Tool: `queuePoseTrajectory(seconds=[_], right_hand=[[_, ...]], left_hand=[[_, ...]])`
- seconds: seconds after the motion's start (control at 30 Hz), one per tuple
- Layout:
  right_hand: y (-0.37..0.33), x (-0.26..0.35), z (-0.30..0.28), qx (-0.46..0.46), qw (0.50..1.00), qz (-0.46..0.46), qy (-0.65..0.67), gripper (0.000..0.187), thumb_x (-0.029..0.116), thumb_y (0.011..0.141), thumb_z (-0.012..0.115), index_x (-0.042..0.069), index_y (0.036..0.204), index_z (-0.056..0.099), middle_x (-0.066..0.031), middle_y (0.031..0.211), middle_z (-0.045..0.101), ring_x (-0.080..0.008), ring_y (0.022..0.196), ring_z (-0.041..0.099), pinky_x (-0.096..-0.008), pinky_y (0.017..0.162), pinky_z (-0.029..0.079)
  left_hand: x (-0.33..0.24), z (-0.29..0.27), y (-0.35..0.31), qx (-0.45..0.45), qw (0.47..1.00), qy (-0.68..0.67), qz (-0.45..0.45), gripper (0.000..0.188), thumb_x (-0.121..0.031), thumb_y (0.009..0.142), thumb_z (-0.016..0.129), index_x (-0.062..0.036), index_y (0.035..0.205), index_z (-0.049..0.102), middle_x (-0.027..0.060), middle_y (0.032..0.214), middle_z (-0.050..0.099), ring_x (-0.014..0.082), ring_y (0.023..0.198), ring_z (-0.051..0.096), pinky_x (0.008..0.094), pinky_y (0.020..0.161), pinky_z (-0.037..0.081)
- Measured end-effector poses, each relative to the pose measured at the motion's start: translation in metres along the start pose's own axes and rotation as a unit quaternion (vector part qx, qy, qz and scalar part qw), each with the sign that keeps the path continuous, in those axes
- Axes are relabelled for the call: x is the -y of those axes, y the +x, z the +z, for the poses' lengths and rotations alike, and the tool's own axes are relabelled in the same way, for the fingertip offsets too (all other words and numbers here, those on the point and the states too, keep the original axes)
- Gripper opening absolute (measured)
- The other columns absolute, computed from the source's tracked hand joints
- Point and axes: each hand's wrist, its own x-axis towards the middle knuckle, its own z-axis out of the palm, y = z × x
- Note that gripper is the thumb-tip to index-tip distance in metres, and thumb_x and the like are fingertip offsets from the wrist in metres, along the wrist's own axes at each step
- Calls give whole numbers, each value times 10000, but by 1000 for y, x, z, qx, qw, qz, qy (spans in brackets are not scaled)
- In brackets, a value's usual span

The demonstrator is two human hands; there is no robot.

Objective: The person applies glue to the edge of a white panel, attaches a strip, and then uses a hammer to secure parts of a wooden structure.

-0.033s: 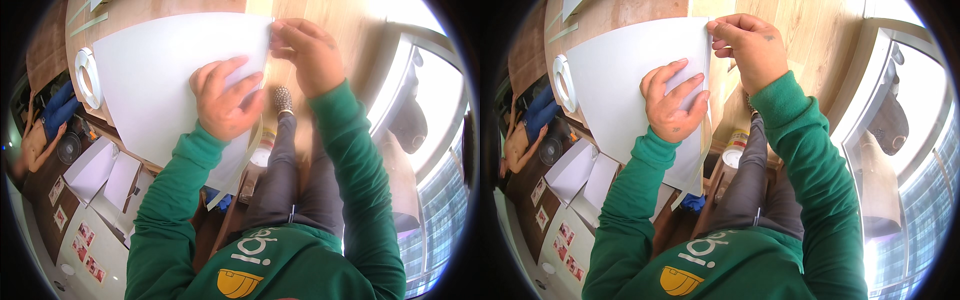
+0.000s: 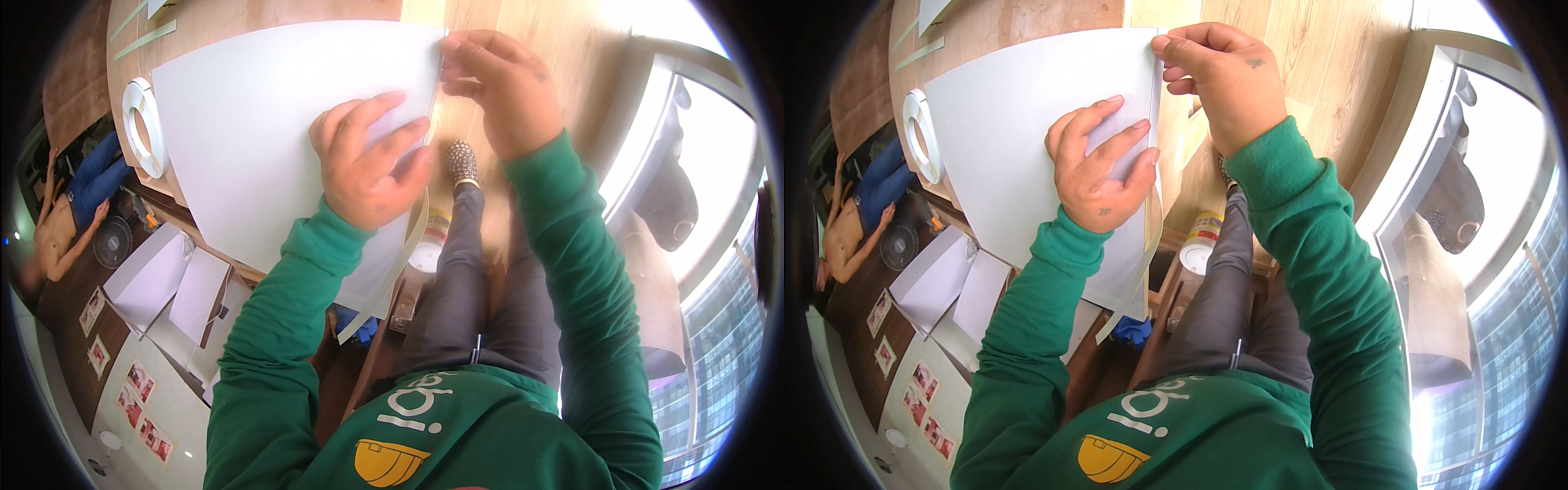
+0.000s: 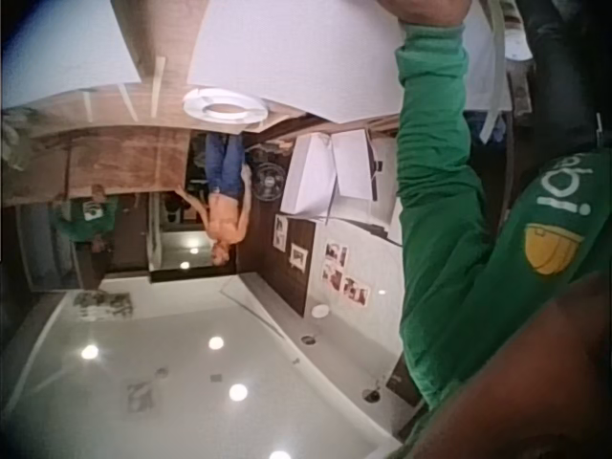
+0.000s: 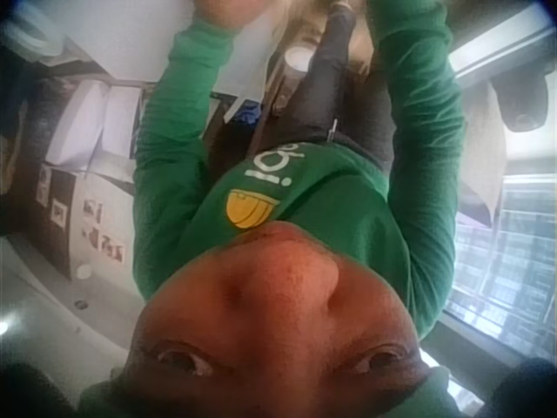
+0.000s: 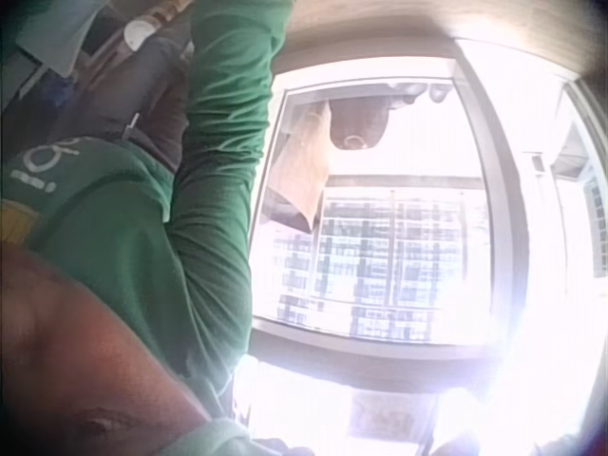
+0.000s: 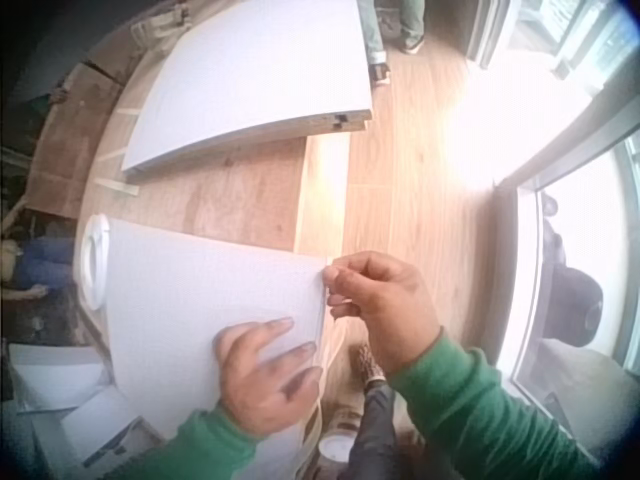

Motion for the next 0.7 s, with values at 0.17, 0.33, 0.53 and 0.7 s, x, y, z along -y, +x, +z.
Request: queuePoseTrajectory(seconds=[0.17, 0.33, 0.53, 0.7], right_hand=[[-1, 1, 1, -3, 1000, -6, -21, 280, 245, 854, 779, 1, 980, 729, -54, 842, 710, -137, 771, 674, -257, 648, 505], [-3, 3, 0, -2, 999, -7, -47, 314, 250, 859, 779, -12, 1024, 728, -55, 847, 713, -135, 774, 679, -253, 651, 510], [-47, -26, -9, 57, 994, 80, -38, 282, 185, 932, 718, -43, 1098, 702, -74, 903, 725, -121, 803, 676, -255, 722, 545], [-82, -41, -16, 84, 986, 140, -13, 257, 81, 921, 719, -53, 1136, 678, -72, 994, 718, -116, 884, 665, -258, 802, 546]], left_hand=[[0, 0, 1, 0, 1000, -2, 3, 373, -113, 649, 792, -166, 1017, 766, 52, 1260, 634, 279, 1099, 547, 424, 961, 406], [2, 0, 1, -3, 1000, 4, 14, 372, -108, 644, 794, -163, 1011, 757, 57, 1264, 630, 287, 1097, 550, 427, 953, 416], [2, 0, 0, -11, 1000, -20, -8, 331, -110, 653, 793, -123, 973, 712, 81, 1262, 629, 304, 1101, 556, 422, 953, 423], [1, -1, 0, 3, 1000, -21, -13, 319, -83, 659, 795, -96, 960, 687, 119, 1267, 630, 314, 1118, 554, 421, 963, 437]])
